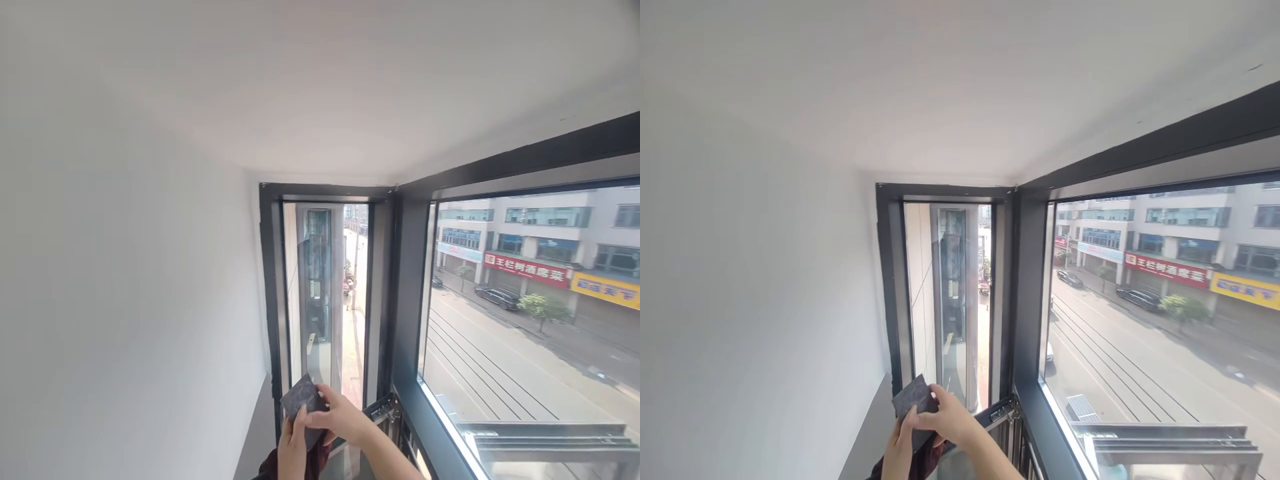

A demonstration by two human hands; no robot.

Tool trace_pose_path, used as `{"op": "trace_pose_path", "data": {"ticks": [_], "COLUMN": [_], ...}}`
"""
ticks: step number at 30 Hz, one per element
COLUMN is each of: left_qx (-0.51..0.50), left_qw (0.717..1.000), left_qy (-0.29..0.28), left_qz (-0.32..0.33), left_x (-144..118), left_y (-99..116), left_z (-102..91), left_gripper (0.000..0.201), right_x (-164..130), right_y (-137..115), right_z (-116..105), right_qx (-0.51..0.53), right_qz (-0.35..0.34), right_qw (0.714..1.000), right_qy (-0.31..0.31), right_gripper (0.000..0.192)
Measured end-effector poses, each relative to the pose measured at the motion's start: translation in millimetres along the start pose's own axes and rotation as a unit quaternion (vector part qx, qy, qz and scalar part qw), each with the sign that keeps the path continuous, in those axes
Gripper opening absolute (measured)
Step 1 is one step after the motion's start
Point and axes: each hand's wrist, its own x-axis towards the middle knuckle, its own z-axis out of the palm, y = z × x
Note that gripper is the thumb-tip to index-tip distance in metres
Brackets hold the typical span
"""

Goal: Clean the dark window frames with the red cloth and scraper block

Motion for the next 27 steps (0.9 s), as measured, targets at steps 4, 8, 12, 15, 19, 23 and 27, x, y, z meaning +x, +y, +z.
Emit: {"op": "trace_pose_path", "data": {"ticks": [4,8,12,15,19,23,27], "left_qx": [0.01,0.092,0.272,0.306,0.337,0.354,0.336], "left_qw": [0.999,0.988,0.951,0.941,0.935,0.934,0.94], "left_qy": [0.036,0.123,0.141,0.14,0.101,0.05,0.03], "left_qz": [-0.014,-0.03,0.043,0.047,0.039,-0.008,-0.044], "left_x": [23.1,93.4,174.1,210.3,229.7,234.2,229.6], "left_y": [28.2,116.8,210.4,244.7,254.2,262.5,272.8], "left_z": [-10.3,-31.5,-63.0,-84.7,-101.6,-107.0,-107.5], "left_gripper": [0.048,0.053,0.056,0.056,0.043,0.038,0.043], "right_x": [-4.1,-14.6,-27.0,-31.5,-27.0,-21.4,-9.9], "right_y": [-0.2,-12.7,-48.4,-78.7,-136.8,-219.1,-287.9], "right_z": [-12.1,-32.9,-53.5,-62.6,-85.4,-126.1,-159.3], "right_qx": [0.078,0.15,0.144,0.142,0.124,-0.011,-0.262], "right_qz": [0.005,-0.063,-0.1,-0.146,-0.234,-0.275,-0.269], "right_qw": [0.997,0.966,0.949,0.946,0.916,0.834,0.73], "right_qy": [0.008,0.201,0.263,0.251,0.302,0.479,0.572], "right_gripper": [0.06,0.068,0.069,0.063,0.051,0.051,0.05]}}
